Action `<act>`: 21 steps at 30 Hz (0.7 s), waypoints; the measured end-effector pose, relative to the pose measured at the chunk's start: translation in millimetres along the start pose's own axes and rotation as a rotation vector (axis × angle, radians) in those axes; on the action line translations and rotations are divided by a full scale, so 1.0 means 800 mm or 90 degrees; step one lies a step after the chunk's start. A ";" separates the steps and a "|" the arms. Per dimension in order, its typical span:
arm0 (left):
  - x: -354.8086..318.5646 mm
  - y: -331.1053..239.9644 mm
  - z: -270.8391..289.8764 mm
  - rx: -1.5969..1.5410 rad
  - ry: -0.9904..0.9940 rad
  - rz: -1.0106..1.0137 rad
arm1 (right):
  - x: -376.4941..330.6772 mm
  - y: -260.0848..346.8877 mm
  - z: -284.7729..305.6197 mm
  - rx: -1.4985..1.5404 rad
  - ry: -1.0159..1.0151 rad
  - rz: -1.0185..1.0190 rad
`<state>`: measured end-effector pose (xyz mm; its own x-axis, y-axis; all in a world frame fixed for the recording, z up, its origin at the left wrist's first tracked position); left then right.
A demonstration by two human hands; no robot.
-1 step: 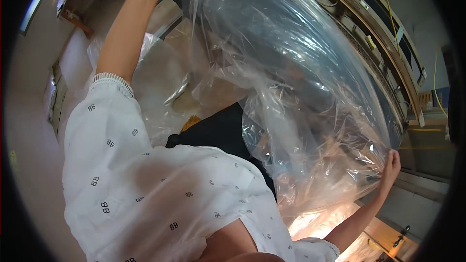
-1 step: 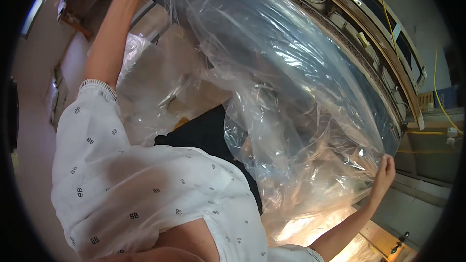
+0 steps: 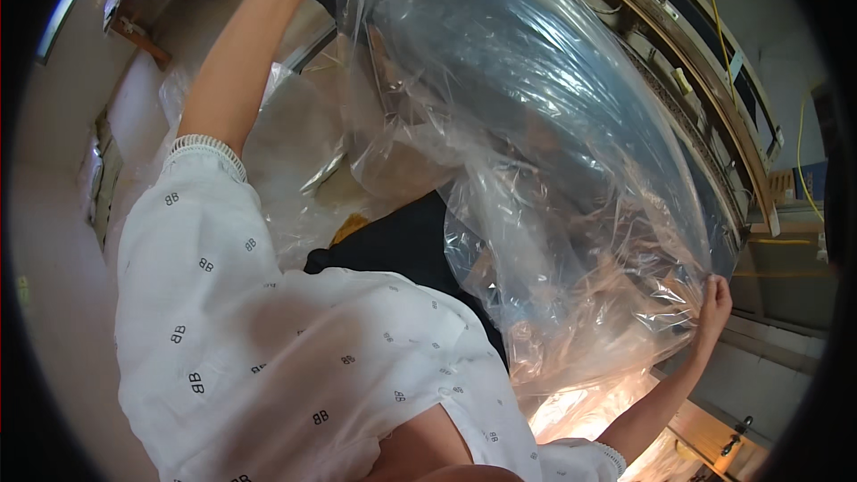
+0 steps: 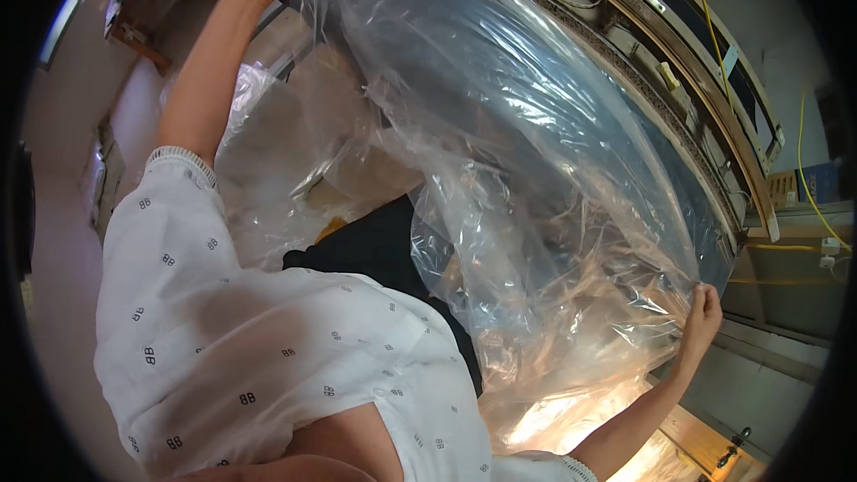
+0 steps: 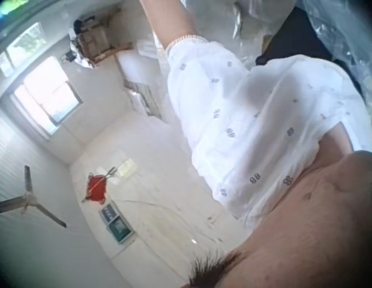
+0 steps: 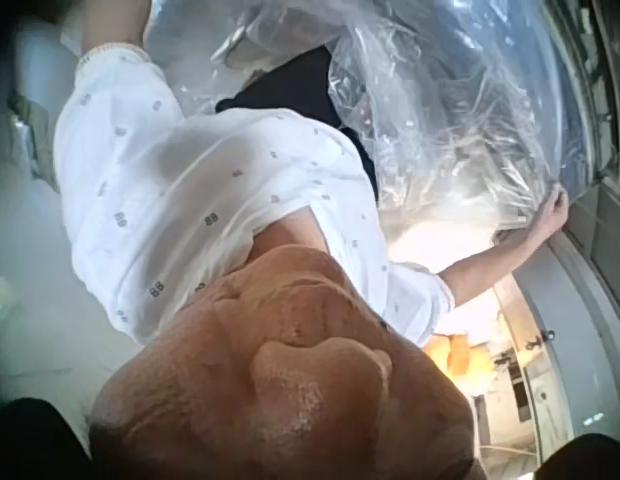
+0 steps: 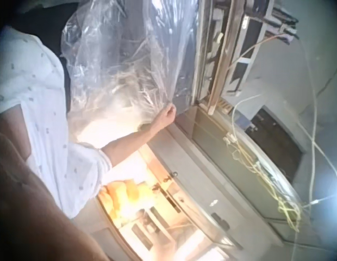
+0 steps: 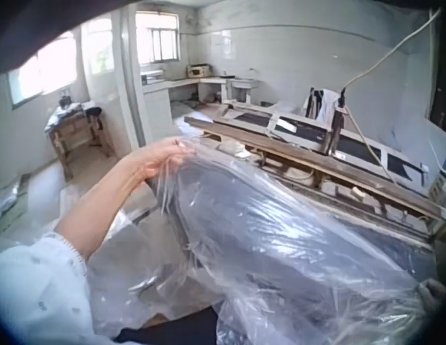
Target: Wrapping a large curved black component with clear plastic protective film.
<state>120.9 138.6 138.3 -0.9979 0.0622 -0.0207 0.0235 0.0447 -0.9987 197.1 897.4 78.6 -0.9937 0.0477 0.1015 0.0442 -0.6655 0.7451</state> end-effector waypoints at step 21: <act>0.059 0.065 -0.039 0.778 -0.136 0.058 | 0.004 -0.028 -0.006 0.006 0.064 -0.119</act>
<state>77.0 174.7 87.0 -0.9882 -0.1527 0.0155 0.1355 -0.9151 -0.3799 192.0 909.1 58.9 -0.9901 0.0936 -0.1050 -0.1407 -0.6447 0.7514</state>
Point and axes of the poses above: each hand's wrist, its own x-axis towards the middle knuckle, its own z-axis out of the back of the hand, y = z × x, the point moved 1 cm from there along x, towards the middle knuckle, and after that the axes turned 4 degrees about x, right-handed, at the moved point
